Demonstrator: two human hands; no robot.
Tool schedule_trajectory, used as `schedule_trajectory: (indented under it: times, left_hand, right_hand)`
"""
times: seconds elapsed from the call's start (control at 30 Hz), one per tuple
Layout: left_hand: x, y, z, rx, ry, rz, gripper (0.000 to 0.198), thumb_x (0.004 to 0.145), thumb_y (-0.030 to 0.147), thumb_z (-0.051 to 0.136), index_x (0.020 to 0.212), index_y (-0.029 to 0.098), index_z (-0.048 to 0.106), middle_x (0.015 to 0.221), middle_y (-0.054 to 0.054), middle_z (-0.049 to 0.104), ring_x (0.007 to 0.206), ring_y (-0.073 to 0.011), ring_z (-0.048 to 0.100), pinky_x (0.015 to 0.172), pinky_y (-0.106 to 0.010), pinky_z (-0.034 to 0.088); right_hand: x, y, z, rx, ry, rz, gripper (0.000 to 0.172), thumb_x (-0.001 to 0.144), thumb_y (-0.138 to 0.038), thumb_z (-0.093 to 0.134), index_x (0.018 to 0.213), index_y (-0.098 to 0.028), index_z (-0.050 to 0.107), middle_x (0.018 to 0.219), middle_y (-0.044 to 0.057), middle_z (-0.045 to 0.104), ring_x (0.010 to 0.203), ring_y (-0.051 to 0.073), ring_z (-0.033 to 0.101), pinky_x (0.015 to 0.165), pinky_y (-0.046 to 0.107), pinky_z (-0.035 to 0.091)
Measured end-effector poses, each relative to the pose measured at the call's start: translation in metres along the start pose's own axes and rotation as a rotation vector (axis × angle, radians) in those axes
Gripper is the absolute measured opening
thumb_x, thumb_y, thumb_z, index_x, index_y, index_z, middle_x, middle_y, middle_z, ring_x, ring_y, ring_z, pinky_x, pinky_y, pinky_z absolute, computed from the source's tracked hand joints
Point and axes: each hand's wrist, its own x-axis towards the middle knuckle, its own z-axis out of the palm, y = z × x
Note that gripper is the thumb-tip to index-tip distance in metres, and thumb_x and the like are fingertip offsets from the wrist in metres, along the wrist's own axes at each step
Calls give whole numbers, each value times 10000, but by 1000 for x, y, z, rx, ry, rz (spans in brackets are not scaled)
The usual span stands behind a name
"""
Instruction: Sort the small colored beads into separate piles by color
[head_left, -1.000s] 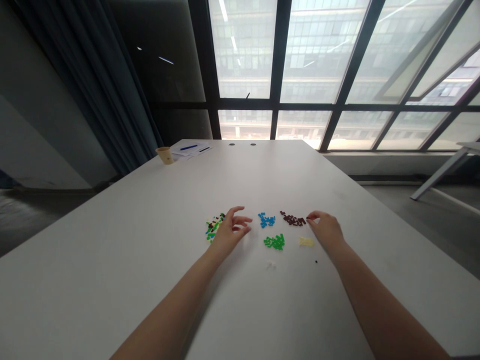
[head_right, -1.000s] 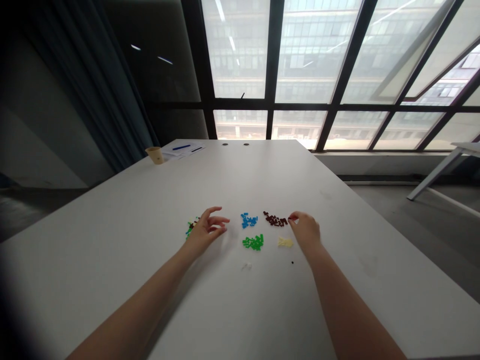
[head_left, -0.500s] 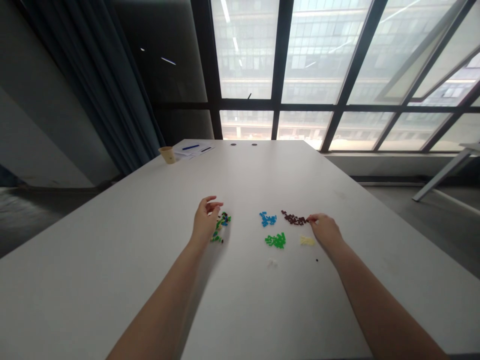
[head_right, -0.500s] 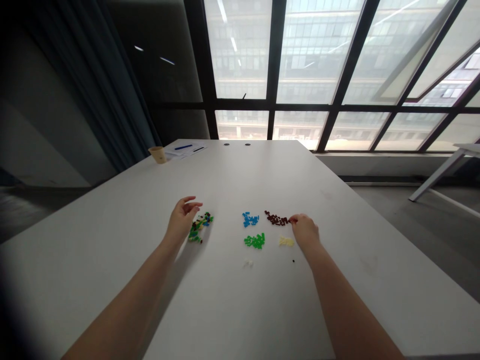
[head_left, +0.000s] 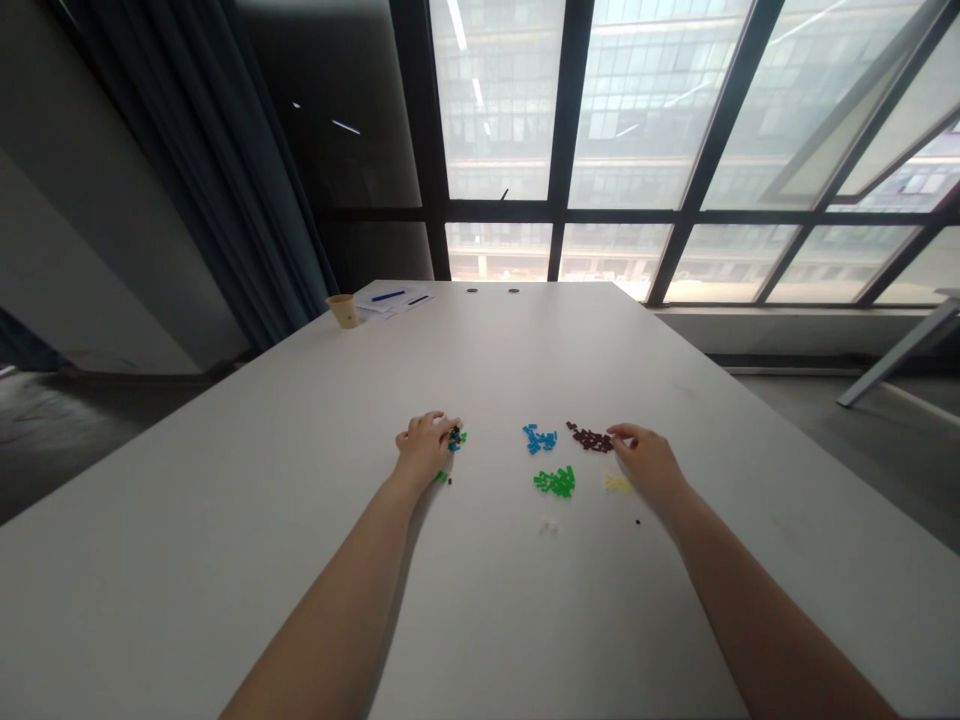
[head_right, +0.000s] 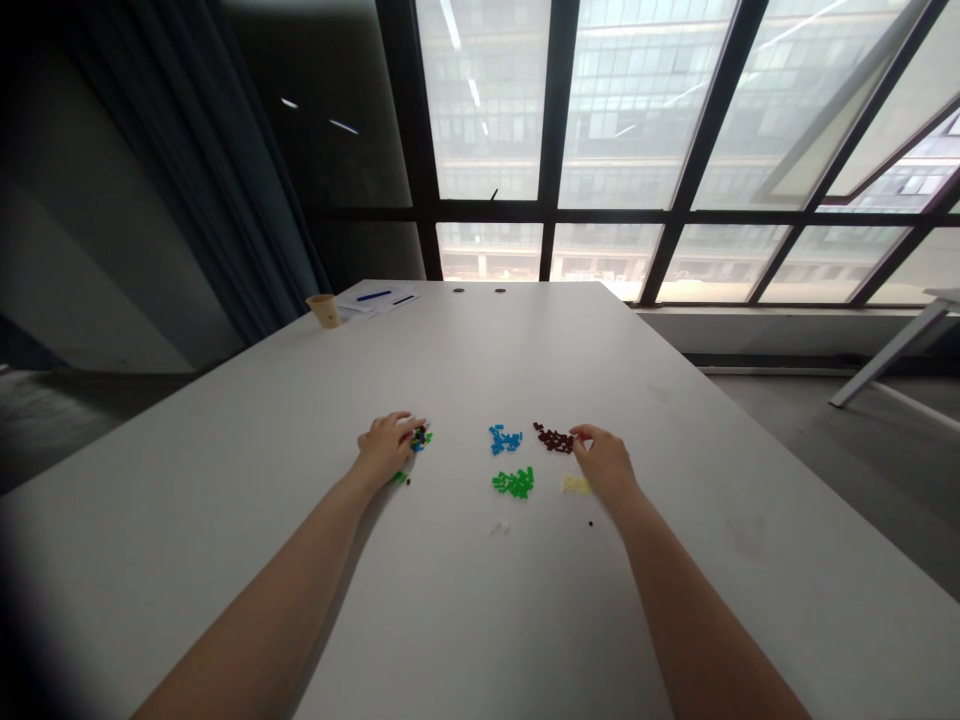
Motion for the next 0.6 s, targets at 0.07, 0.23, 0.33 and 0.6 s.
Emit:
schedule_trajectory:
  times: [0.07, 0.23, 0.33, 0.6]
  left_hand:
    - [-1, 2, 0, 24, -8, 9, 303, 799, 240, 420, 1000, 345, 620, 1192, -22, 525, 1090, -247, 414, 842, -425, 332]
    - [-1, 3, -2, 6, -4, 12, 236, 785, 268, 445, 905, 297, 646, 1074, -33, 582, 1041, -235, 447, 806, -395, 334]
    - [0, 3, -3, 10, -8, -2, 237, 784, 239, 439, 895, 266, 647, 1018, -41, 600, 1015, -231, 461, 789, -379, 335]
    - [2, -1, -4, 15, 5, -16, 258, 800, 215, 424, 825, 279, 673, 980, -37, 611, 980, -227, 469, 782, -381, 317]
  right_hand:
    - [-1, -1, 1, 15, -4, -33, 277, 727, -285, 459, 887, -210, 672, 781, 29, 677, 630, 151, 561, 648, 265, 409]
    - [-1, -1, 2, 17, -1, -83, 284, 731, -307, 454, 880, -201, 672, 807, 30, 676, 631, 148, 555, 626, 256, 405]
    - [-2, -1, 1, 22, -2, -89, 286, 731, -311, 452, 875, -198, 672, 801, 31, 673, 626, 146, 551, 621, 253, 401]
    - [-1, -1, 3, 27, 4, -124, 294, 728, -322, 444, 854, -188, 673, 813, 38, 663, 649, 148, 544, 640, 259, 403]
